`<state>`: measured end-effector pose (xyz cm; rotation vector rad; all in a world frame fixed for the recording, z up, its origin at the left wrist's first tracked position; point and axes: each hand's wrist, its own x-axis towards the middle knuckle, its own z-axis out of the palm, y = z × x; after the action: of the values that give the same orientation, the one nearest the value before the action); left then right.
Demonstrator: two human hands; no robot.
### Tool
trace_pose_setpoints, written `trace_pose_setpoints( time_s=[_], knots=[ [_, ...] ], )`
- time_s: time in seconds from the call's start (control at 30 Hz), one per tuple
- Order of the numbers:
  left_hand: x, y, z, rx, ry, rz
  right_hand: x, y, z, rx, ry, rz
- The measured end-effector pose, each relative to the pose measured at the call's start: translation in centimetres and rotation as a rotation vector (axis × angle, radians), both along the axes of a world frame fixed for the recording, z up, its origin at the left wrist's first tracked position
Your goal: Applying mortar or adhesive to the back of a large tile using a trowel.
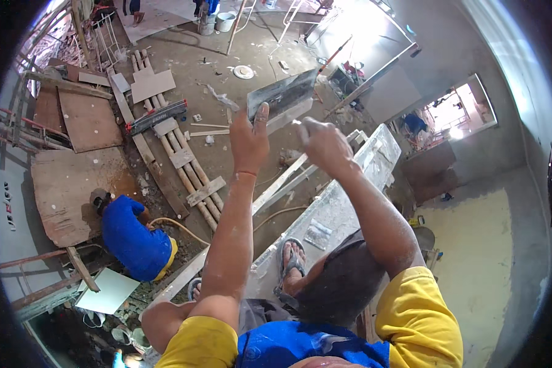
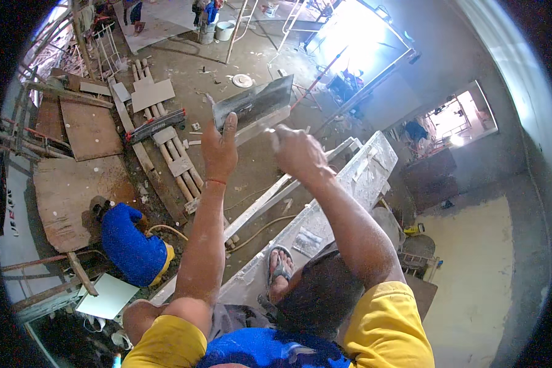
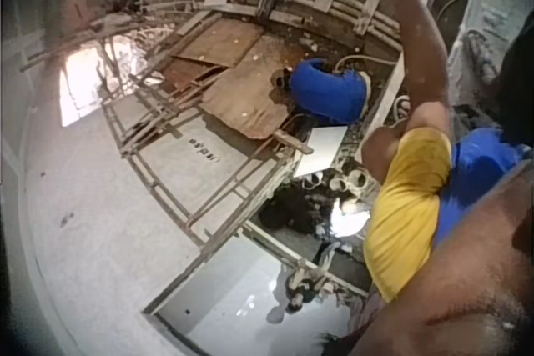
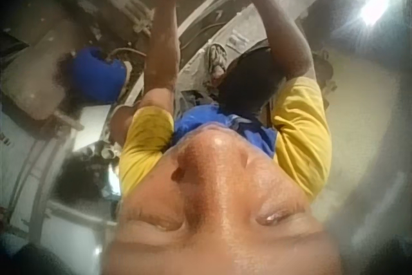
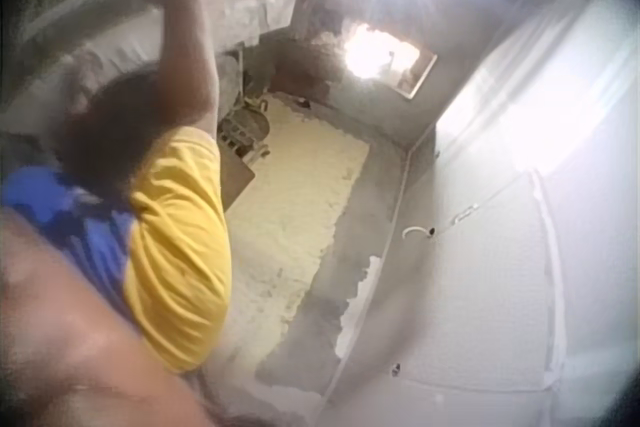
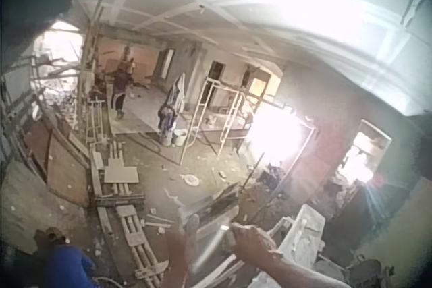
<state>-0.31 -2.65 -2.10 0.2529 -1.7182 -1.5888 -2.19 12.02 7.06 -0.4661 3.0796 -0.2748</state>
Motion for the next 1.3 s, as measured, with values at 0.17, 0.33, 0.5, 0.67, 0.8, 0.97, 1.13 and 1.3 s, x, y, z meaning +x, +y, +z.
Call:
trace_pose_setpoints(
  time_s=[0.17, 0.33, 0.5, 0.67, 0.8, 0.97, 1.13, 1.3],
  knots=[
    [0.3, 0.0, 0.1, 0.074, 0.073, -0.041, 0.9, -0.8, 0.5, -0.013, -0.010, 0.133],
    [0.4, 0.0, 0.2, 0.012, -0.039, -0.088, 0.1, 0.2, -0.2, -0.008, 0.020, 0.089],
    [0.5, -0.3, 0.4, 0.039, -0.008, -0.077, 0.0, -0.2, 0.3, -0.046, -0.009, 0.107],
    [0.2, -0.2, -0.3, 0.006, -0.005, -0.072, 0.0, 0.1, -0.3, -0.005, 0.022, 0.089],
    [0.1, -0.2, -0.1, 0.036, 0.005, -0.076, 0.0, -0.1, 0.1, -0.035, -0.024, 0.120],
    [0.2, -0.3, -0.4, -0.049, -0.020, -0.044, -0.6, 0.4, 0.1, 0.035, 0.002, 0.058],
    [0.3, -0.6, -0.1, 0.033, -0.026, -0.118, -1.7, 0.8, 0.2, 0.013, -0.014, 0.041],
    [-0.1, -0.4, -0.4, -0.087, 0.046, -0.034, -1.2, 1.2, -0.2, 0.002, -0.017, 0.035]
  ],
)
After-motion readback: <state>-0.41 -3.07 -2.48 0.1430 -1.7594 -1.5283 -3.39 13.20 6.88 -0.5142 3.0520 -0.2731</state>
